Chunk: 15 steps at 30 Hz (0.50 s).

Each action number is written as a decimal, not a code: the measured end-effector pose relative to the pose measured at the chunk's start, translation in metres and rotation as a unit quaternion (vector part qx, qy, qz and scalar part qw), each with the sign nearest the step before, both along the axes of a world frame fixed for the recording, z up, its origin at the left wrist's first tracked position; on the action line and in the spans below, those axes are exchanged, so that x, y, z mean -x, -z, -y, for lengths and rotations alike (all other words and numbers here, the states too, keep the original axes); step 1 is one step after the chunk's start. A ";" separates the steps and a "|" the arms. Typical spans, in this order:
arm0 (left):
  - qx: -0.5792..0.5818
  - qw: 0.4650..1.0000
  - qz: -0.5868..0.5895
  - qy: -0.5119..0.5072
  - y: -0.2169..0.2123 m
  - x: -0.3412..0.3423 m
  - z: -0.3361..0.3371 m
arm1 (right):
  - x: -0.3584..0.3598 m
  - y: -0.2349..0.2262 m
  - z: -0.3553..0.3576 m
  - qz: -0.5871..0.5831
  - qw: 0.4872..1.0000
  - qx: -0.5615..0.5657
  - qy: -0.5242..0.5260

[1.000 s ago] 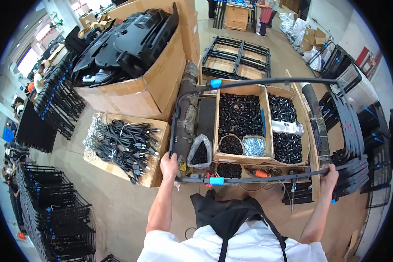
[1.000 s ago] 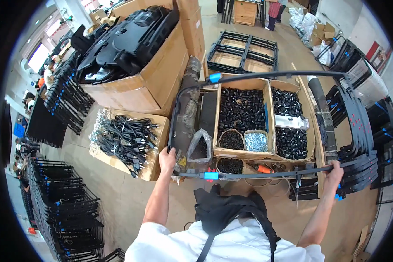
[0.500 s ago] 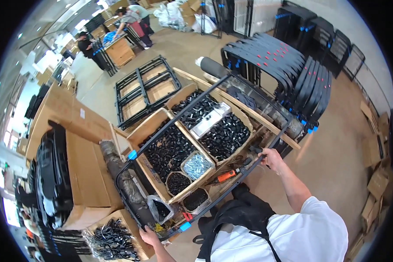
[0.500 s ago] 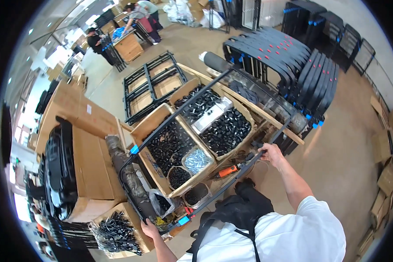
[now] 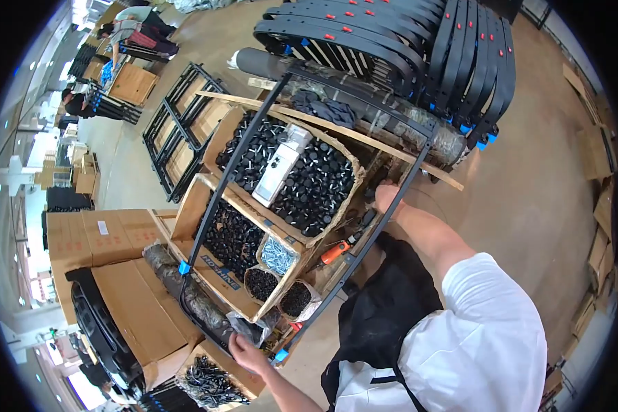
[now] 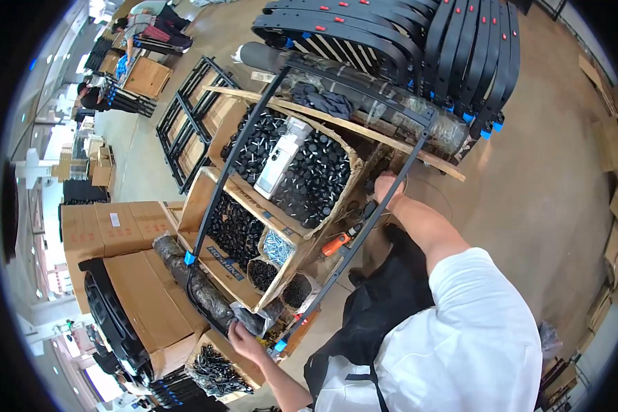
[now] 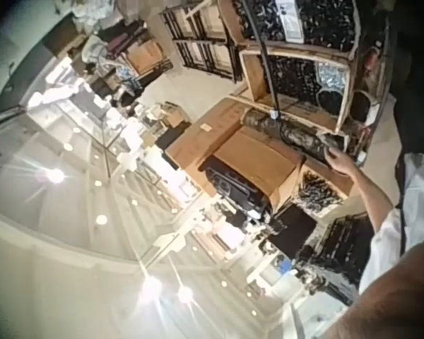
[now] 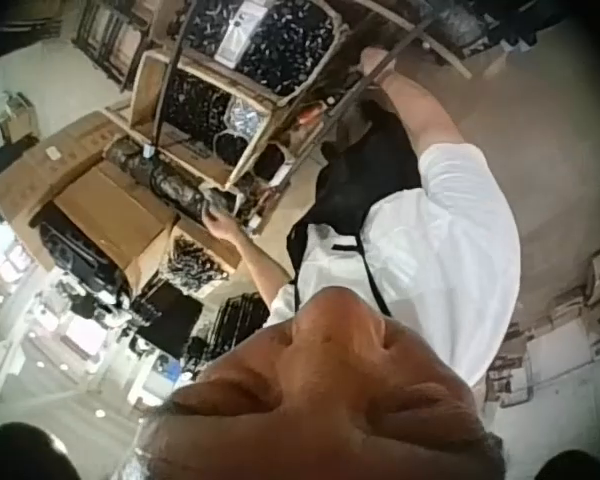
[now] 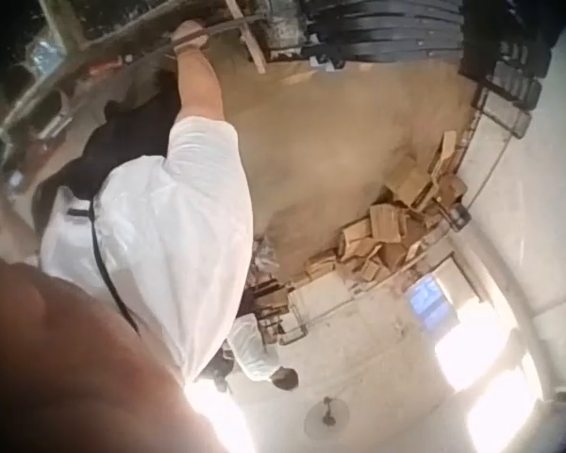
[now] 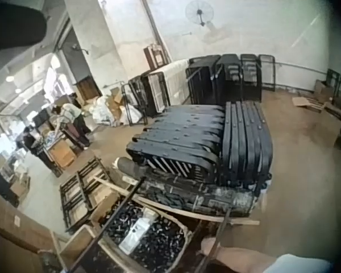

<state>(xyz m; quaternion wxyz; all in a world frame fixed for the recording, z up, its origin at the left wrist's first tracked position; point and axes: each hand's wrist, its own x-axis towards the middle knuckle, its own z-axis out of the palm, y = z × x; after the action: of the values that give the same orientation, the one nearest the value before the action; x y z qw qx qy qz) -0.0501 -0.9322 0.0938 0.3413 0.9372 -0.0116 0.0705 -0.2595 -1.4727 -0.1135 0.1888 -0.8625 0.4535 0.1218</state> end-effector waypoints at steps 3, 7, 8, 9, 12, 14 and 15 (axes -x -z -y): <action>0.051 0.989 -0.038 0.135 -0.011 0.020 0.091 | -0.002 0.013 0.012 -0.053 0.996 -0.043 -0.065; 0.197 0.940 -0.112 0.254 -0.014 0.030 0.199 | 0.066 -0.037 -0.001 0.089 0.994 -0.025 0.057; 0.201 0.936 -0.134 0.257 -0.012 0.030 0.220 | 0.086 -0.060 -0.007 0.104 0.994 0.013 -0.007; 0.193 0.927 -0.145 0.286 -0.013 0.033 0.246 | 0.108 -0.102 -0.012 0.116 0.989 0.053 -0.069; 0.281 0.839 -0.254 0.391 -0.021 0.052 0.344 | 0.172 -0.161 -0.009 0.087 0.995 -0.038 -0.026; 0.279 0.802 -0.276 0.450 -0.038 0.072 0.411 | 0.183 -0.242 0.004 0.102 0.988 -0.108 0.037; 0.320 0.763 -0.278 0.489 -0.042 0.081 0.440 | 0.182 -0.282 0.013 0.123 0.971 -0.181 0.094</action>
<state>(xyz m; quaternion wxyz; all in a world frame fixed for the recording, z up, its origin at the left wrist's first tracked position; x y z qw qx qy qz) -0.1313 -1.3721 0.1355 0.5982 0.6193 -0.3495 -0.3695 -0.4414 -1.4859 0.1686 0.4062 -0.7762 0.4761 0.0766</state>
